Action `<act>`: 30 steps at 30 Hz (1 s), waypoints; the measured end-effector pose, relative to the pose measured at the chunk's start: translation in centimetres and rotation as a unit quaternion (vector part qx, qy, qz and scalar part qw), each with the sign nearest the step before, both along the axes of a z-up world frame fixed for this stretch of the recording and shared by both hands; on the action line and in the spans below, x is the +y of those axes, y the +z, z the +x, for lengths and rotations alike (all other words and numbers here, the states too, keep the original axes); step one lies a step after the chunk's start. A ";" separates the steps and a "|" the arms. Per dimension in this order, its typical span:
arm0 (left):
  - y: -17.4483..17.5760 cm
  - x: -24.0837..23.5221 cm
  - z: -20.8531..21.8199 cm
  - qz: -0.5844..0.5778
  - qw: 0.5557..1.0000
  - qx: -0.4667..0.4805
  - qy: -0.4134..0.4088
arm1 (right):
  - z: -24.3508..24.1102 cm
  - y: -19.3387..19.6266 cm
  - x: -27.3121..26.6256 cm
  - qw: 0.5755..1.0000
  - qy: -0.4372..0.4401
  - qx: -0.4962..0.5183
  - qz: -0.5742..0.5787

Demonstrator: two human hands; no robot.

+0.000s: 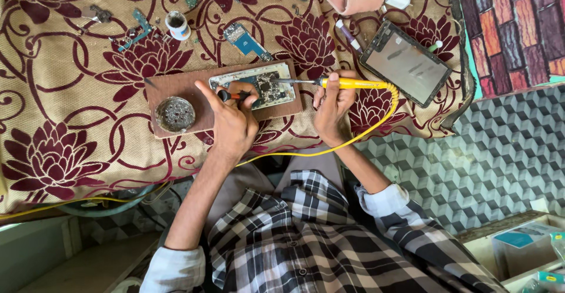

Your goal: The person uses a soldering iron and a small tool to work on a circuit board placed on a wooden block. They repeatedly apply heat and manipulate components on the board while seated at a table with various electronic parts and tools nearby.

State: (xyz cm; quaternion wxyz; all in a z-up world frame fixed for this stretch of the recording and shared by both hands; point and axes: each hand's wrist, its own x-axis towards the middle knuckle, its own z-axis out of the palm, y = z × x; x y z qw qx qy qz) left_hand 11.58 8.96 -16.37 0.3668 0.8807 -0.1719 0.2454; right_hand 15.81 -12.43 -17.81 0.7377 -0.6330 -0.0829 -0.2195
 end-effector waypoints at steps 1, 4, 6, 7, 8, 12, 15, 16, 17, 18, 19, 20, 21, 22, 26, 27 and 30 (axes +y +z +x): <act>0.0 0.0 0.0 -0.007 1.000 -0.001 -0.002 | 0.0 0.0 0.0 1.000 0.000 0.002 0.001; 0.1 0.0 0.1 0.003 1.000 -0.004 -0.002 | 0.2 -0.1 0.2 1.000 -0.003 -0.008 -0.003; 0.1 0.0 0.1 0.017 1.000 -0.010 0.001 | 0.2 0.0 0.2 0.999 -0.010 -0.020 -0.031; 0.2 0.1 0.0 0.022 1.000 -0.015 0.003 | 0.2 0.2 0.3 0.999 -0.013 -0.025 -0.046; 0.3 0.1 0.1 0.028 0.999 -0.022 0.003 | 0.3 0.5 0.3 0.995 -0.018 -0.054 -0.077; 0.4 0.1 -0.1 0.001 1.000 -0.007 0.002 | 0.1 2.4 -0.4 0.958 -0.051 -0.137 -0.246; 0.5 0.1 0.2 -0.008 1.000 -0.010 0.002 | 1.1 4.4 0.1 0.948 -0.046 -0.144 -0.279; 0.5 0.1 0.2 -0.008 1.000 -0.006 0.000 | 1.4 4.9 0.4 0.952 -0.038 -0.138 -0.270; 0.5 0.0 0.1 -0.009 1.000 -0.002 -0.001 | 1.4 5.4 0.6 0.950 -0.038 -0.126 -0.284; 0.4 0.0 0.2 -0.011 1.000 -0.006 0.000 | 1.6 6.0 0.7 0.947 -0.038 -0.115 -0.297; 0.4 -0.1 0.2 -0.012 1.000 -0.009 0.001 | 1.7 6.6 0.9 0.944 -0.038 -0.105 -0.311; 0.4 0.0 0.3 -0.014 1.000 -0.013 0.003 | 1.9 7.0 1.2 0.947 -0.033 -0.108 -0.301; 0.5 0.0 0.2 -0.020 1.000 -0.017 0.002 | 2.0 7.5 1.5 0.950 -0.028 -0.112 -0.290; 0.5 0.0 0.2 -0.027 0.999 -0.021 0.002 | 2.2 7.9 1.8 0.953 -0.023 -0.116 -0.280; 0.8 -0.1 0.0 -0.062 0.998 0.005 0.002 | 2.6 8.7 2.3 0.938 -0.051 -0.148 -0.310; 0.9 -0.2 0.0 -0.058 0.998 0.004 0.000 | 2.7 8.6 2.5 0.939 -0.057 -0.146 -0.307; 0.9 0.0 0.0 -0.048 0.999 0.000 -0.002 | 3.4 8.2 2.8 0.935 -0.054 -0.160 -0.312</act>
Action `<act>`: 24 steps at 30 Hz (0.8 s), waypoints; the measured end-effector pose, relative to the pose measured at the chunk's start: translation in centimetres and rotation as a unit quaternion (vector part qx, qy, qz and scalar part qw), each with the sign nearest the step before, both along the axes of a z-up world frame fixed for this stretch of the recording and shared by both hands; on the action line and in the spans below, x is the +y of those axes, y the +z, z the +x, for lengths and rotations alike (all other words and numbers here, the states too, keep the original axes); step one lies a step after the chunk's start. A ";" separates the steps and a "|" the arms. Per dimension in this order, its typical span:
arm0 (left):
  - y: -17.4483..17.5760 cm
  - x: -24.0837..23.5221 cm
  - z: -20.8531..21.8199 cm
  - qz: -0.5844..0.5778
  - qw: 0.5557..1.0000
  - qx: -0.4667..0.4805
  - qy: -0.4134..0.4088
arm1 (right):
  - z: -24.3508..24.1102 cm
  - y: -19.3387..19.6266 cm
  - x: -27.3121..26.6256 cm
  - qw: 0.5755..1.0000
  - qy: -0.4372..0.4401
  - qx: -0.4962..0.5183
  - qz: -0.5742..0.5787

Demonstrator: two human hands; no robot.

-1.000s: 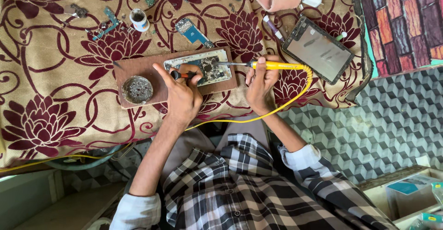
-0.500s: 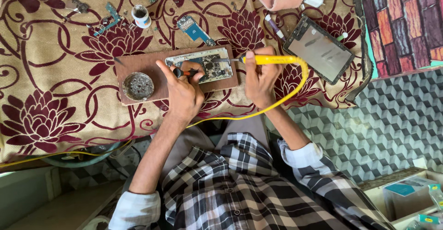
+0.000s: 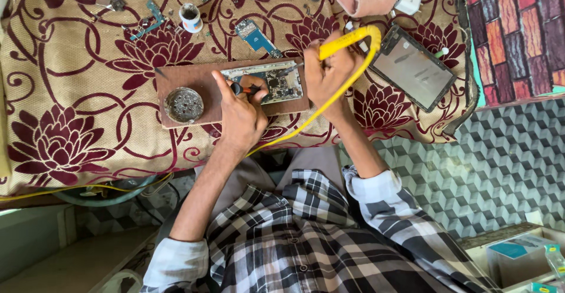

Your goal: The person uses a soldering iron and a small tool to work on a circuit board placed on a wooden block. They repeatedly apply heat and manipulate components on the board while seated at a table with various electronic parts and tools nearby.

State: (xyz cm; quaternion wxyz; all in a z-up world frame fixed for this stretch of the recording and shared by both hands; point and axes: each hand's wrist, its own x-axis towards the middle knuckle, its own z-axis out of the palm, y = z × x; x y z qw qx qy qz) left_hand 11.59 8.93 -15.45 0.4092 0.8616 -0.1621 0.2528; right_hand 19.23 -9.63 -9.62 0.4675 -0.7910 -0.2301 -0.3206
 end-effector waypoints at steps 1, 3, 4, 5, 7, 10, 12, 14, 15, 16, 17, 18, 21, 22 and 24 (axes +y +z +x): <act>0.0 0.1 0.0 0.003 1.000 -0.001 0.000 | 0.5 -0.1 0.1 1.000 0.006 -0.005 -0.006; -0.1 -0.1 0.1 0.012 1.000 -0.002 0.003 | 1.8 -0.2 0.0 1.000 0.018 -0.001 -0.006; -0.2 -0.2 0.2 0.018 1.000 -0.001 0.008 | 2.6 -0.1 -0.1 1.000 0.024 0.002 -0.006; -0.3 -0.2 0.2 0.025 1.000 0.001 0.013 | 3.5 0.1 -0.3 0.999 0.037 0.034 -0.012; -0.6 -0.5 0.0 -0.053 0.998 0.016 -0.005 | 4.6 0.5 -0.8 0.992 0.069 0.102 -0.025; -0.7 -0.3 0.0 -0.078 0.997 -0.009 -0.010 | 4.9 1.4 -1.3 0.981 0.113 0.144 -0.066; -0.6 -0.4 0.1 -0.073 0.997 -0.029 -0.016 | 4.6 1.8 -1.4 0.980 0.138 0.118 -0.076; -0.6 -0.5 0.0 -0.073 0.996 -0.035 -0.027 | 4.0 2.1 -1.5 0.982 0.143 0.066 -0.104; -0.6 -0.5 -0.1 -0.051 0.998 -0.031 -0.015 | 3.8 2.3 -1.5 0.982 0.136 0.025 -0.126; -0.5 -0.3 -0.1 -0.029 0.999 -0.028 -0.003 | 3.8 2.4 -1.3 0.980 0.131 -0.018 -0.147; -0.4 -0.2 0.0 -0.006 1.000 -0.025 0.009 | 3.7 2.5 -0.9 0.982 0.128 -0.002 -0.140; -0.3 -0.2 0.1 -0.001 0.999 -0.046 0.011 | 3.6 2.5 -0.8 0.983 0.123 0.015 -0.135; -0.6 -0.4 0.0 -0.023 0.996 -0.089 -0.004 | 3.3 1.9 -0.7 0.986 0.109 0.056 -0.109; -0.7 -0.4 0.2 -0.055 0.994 -0.097 -0.018 | 3.5 1.8 -0.6 0.988 0.104 0.065 -0.098; -0.9 -0.3 0.2 -0.079 0.991 -0.101 -0.031 | 3.5 1.3 -0.4 0.989 0.075 0.119 -0.049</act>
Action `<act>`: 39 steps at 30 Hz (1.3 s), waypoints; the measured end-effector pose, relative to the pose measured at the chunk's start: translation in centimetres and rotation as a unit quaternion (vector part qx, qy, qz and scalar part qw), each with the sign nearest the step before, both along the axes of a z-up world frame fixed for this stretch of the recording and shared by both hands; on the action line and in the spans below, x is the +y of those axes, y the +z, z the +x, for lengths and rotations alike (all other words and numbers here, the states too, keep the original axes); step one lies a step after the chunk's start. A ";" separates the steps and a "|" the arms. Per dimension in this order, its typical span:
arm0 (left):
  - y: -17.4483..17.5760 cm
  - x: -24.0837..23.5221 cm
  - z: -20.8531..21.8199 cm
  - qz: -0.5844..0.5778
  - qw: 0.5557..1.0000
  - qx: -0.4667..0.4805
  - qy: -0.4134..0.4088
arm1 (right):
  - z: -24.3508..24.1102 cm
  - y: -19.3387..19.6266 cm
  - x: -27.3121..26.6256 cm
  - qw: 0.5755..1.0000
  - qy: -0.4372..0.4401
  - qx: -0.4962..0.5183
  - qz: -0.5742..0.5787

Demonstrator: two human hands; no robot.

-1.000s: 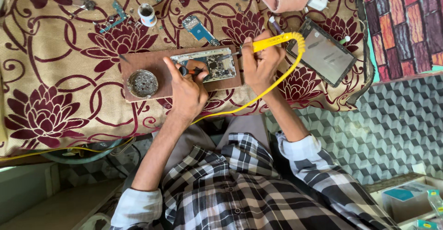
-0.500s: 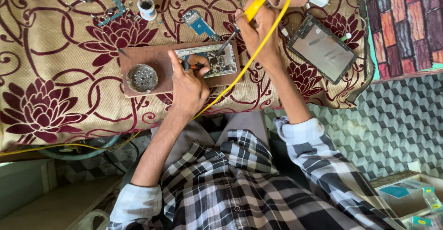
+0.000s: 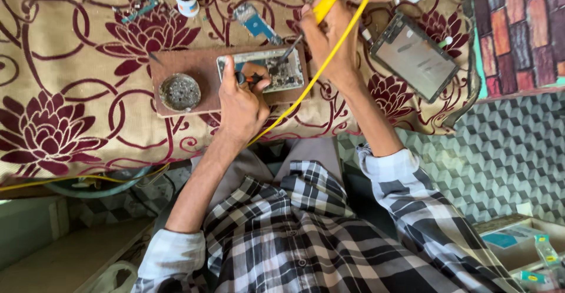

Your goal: The person uses a soldering iron and a small tool to work on a circuit board placed on a wooden block. They repeatedly apply heat and manipulate components on the board while seated at a table with various electronic parts and tools nearby.

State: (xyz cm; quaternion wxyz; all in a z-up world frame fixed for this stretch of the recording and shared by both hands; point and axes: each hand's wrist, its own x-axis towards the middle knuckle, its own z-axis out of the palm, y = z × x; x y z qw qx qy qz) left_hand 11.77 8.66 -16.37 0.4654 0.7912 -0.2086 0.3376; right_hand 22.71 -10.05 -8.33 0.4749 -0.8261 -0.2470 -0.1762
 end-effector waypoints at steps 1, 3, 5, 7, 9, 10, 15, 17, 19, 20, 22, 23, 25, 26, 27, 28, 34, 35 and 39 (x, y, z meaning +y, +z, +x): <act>-0.1 0.1 -0.2 0.007 1.000 0.004 0.002 | -0.2 -0.3 0.1 0.999 -0.019 0.031 0.021; 0.0 0.3 0.6 0.045 0.999 -0.002 0.015 | -0.3 -0.4 -0.3 0.997 -0.046 -0.060 0.013; 0.0 0.3 0.1 0.103 0.994 0.004 0.034 | -1.3 -1.0 -0.7 0.993 -0.077 -0.084 0.019; 0.0 0.0 -0.3 0.076 0.996 0.036 0.038 | -1.8 -1.5 -1.0 0.991 -0.110 -0.058 0.044; 0.5 0.0 0.0 0.049 0.997 0.048 0.035 | -2.3 -2.1 -1.1 0.989 -0.132 -0.037 0.063; 0.6 -0.1 0.0 0.036 0.998 0.050 0.028 | -2.6 -2.5 -1.2 0.987 -0.143 -0.025 0.072; 0.3 -0.2 -0.2 0.031 0.999 0.033 0.019 | -3.1 -5.1 -1.7 0.978 -0.171 -0.035 0.117; 0.3 0.0 0.1 0.026 1.000 0.002 0.015 | -3.2 -6.2 -1.5 0.971 -0.169 -0.012 0.168; 0.3 0.0 0.4 0.032 0.999 0.011 0.009 | -3.6 -7.0 -1.3 0.958 -0.167 0.030 0.232; 0.3 0.0 0.2 0.035 0.999 0.018 0.007 | -3.9 -7.6 -1.0 0.938 -0.170 0.060 0.297; 0.4 -0.1 0.1 0.024 0.999 0.025 0.005 | -4.2 -8.5 -0.3 0.882 -0.172 0.118 0.423; 0.5 -0.1 0.2 0.019 0.999 0.027 0.004 | -3.9 -8.6 -0.3 0.874 -0.182 0.113 0.437; 0.6 -0.1 0.0 0.073 0.996 0.025 0.034 | -4.0 -8.9 -0.2 0.855 -0.201 0.109 0.465; 0.7 0.0 0.0 0.100 0.993 0.022 0.051 | -3.8 -8.9 -0.2 0.846 -0.201 0.110 0.482; 0.8 0.0 0.1 0.089 0.995 0.030 0.045 | -3.7 -8.9 -0.3 0.836 -0.201 0.112 0.498; 0.9 0.0 0.1 0.079 0.995 0.038 0.038 | -3.8 -8.9 -0.4 0.826 -0.202 0.113 0.515; 0.7 -0.1 -0.1 0.005 0.998 0.064 0.007 | -4.3 -9.5 -0.4 0.842 -0.190 0.126 0.489; 0.7 -0.1 0.0 -0.001 0.997 0.071 0.007 | -4.1 -9.5 -0.4 0.842 -0.191 0.124 0.490; 0.5 -0.1 -0.1 0.036 0.997 0.069 0.014 | -4.3 -9.9 -0.2 0.847 -0.190 0.125 0.482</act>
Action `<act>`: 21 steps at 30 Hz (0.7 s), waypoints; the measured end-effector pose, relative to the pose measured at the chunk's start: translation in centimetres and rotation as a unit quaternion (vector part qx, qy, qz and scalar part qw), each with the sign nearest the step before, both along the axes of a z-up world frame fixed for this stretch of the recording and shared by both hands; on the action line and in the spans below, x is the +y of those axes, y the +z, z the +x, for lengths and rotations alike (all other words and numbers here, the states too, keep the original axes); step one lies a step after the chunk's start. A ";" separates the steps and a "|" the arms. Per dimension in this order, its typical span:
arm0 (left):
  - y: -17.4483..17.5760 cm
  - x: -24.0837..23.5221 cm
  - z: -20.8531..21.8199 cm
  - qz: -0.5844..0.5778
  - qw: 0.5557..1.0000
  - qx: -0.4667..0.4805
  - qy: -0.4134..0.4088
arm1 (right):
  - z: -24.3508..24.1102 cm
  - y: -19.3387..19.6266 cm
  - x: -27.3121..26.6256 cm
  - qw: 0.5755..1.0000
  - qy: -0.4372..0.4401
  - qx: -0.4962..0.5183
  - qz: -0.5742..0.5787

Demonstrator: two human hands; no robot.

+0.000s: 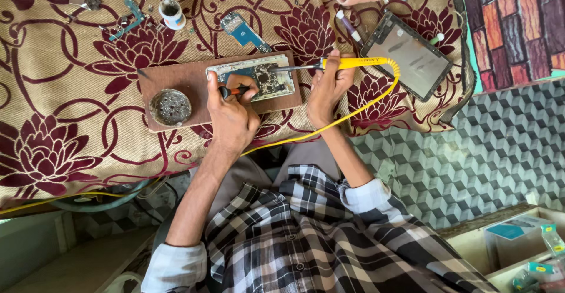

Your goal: The person uses a soldering iron and a small tool to work on a circuit board placed on a wooden block. They repeatedly apply heat and manipulate components on the board while seated at a table with various electronic parts and tools nearby.

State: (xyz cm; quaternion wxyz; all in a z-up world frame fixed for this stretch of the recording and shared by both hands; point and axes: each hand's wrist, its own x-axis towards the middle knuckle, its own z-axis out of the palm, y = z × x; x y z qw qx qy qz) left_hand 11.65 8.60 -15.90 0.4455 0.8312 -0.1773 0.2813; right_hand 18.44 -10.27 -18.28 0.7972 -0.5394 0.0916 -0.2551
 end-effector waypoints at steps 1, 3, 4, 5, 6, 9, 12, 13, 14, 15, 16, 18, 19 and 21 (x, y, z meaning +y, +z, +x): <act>-0.1 -0.1 0.1 -0.041 0.999 0.022 -0.016 | 0.1 0.0 -0.2 1.000 0.002 -0.002 -0.007; -0.1 -0.2 0.2 -0.042 0.999 0.029 -0.020 | 0.1 0.0 -0.3 0.999 0.014 -0.040 -0.032; -0.2 0.0 0.2 -0.003 1.000 0.014 -0.006 | 0.1 0.0 -0.1 0.997 0.021 -0.058 -0.044; -0.2 0.1 0.2 0.036 0.999 -0.001 0.006 | 0.1 0.1 -0.1 0.994 0.016 -0.074 -0.084; -0.3 0.1 0.1 0.021 1.000 0.006 -0.003 | 0.1 0.3 0.0 0.988 0.010 -0.090 -0.123; -0.4 0.1 0.2 0.018 1.000 0.004 -0.012 | 0.2 1.4 -0.1 0.970 -0.004 -0.121 -0.212; -0.5 0.2 0.4 0.065 0.998 -0.018 0.007 | -0.4 3.0 0.1 0.946 -0.039 -0.097 -0.308; -0.4 0.2 0.4 0.051 0.999 -0.016 0.006 | -0.6 3.6 0.3 0.934 -0.054 -0.082 -0.343; -0.4 0.2 0.4 0.037 0.999 -0.014 0.004 | -0.7 4.2 0.5 0.930 -0.047 -0.086 -0.354; -0.3 0.1 0.5 0.039 0.999 -0.017 0.010 | -0.6 4.8 0.4 0.925 -0.040 -0.092 -0.366; -0.3 0.1 0.6 0.041 0.999 -0.020 0.015 | -0.5 5.4 0.5 0.920 -0.034 -0.099 -0.378; -0.3 -0.1 0.3 0.048 0.998 -0.022 0.017 | -0.2 5.9 0.5 0.912 -0.031 -0.111 -0.393; -0.2 0.1 0.4 0.056 0.998 -0.028 0.017 | 0.4 6.2 0.6 0.909 -0.031 -0.120 -0.399; 0.0 0.2 0.4 0.047 0.998 -0.029 0.012 | 1.3 6.5 0.6 0.903 -0.023 -0.125 -0.411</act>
